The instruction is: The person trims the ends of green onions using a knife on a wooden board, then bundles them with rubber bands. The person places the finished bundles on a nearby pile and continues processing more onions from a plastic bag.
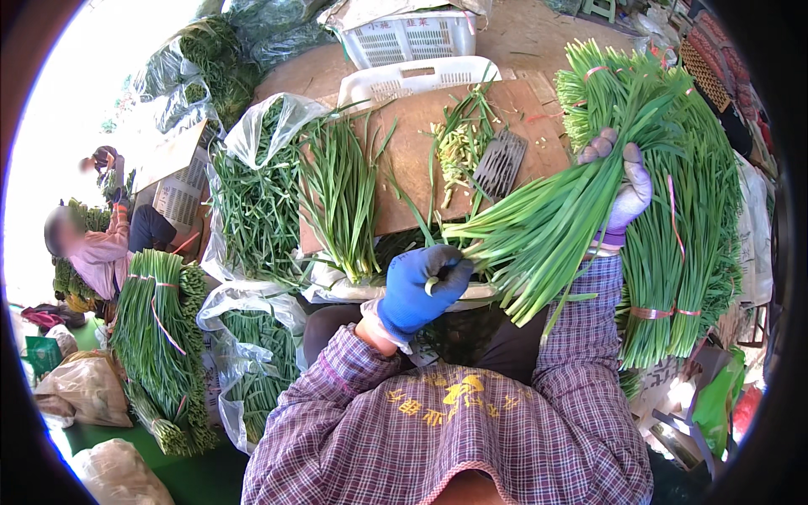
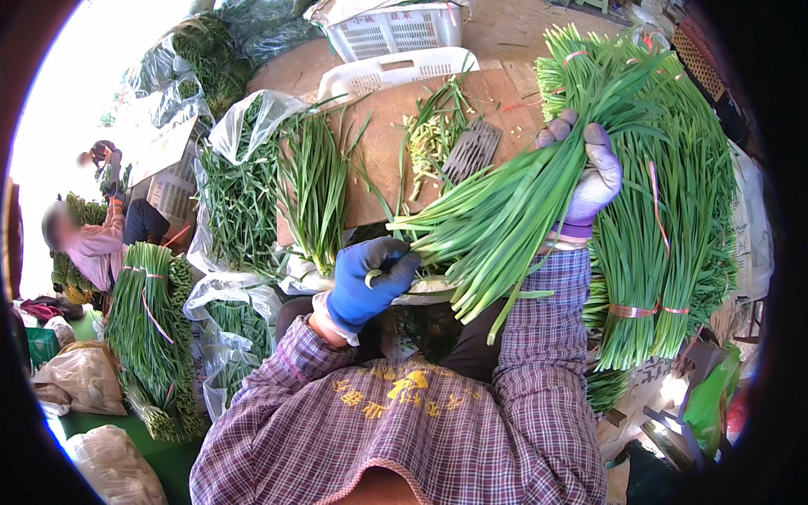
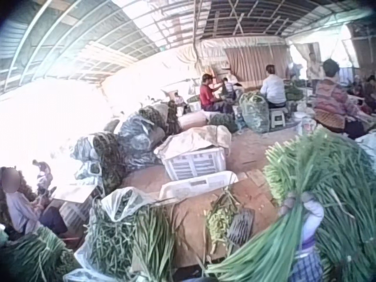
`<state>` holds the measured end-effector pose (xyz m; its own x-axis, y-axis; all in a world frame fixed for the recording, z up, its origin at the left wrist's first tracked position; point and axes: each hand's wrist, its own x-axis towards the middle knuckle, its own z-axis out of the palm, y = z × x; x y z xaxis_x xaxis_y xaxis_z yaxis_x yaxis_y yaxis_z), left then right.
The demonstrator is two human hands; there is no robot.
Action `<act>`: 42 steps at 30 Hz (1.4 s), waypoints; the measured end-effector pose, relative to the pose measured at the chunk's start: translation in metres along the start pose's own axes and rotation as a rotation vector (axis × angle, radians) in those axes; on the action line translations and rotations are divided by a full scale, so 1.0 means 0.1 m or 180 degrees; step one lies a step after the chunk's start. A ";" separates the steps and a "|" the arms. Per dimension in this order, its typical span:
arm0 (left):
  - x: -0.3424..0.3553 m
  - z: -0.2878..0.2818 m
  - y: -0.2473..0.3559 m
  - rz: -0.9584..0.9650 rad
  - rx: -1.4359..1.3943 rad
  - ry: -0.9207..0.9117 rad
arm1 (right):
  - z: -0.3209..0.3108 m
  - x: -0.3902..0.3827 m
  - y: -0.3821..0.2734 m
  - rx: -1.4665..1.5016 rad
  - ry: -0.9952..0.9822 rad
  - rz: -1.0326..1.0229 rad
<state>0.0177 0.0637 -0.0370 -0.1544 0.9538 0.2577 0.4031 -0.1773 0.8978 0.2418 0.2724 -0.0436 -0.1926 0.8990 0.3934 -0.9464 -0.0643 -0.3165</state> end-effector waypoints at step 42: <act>0.00 0.33 -0.06 -0.1780 -0.2041 -0.1420 | -0.04 0.03 -0.02 0.0020 -0.0520 -0.0119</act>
<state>0.0446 0.0730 -0.0541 0.2362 0.9216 -0.3079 -0.2153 0.3586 0.9083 0.2438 0.2769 -0.0452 -0.1963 0.8184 0.5401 -0.9552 -0.0353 -0.2937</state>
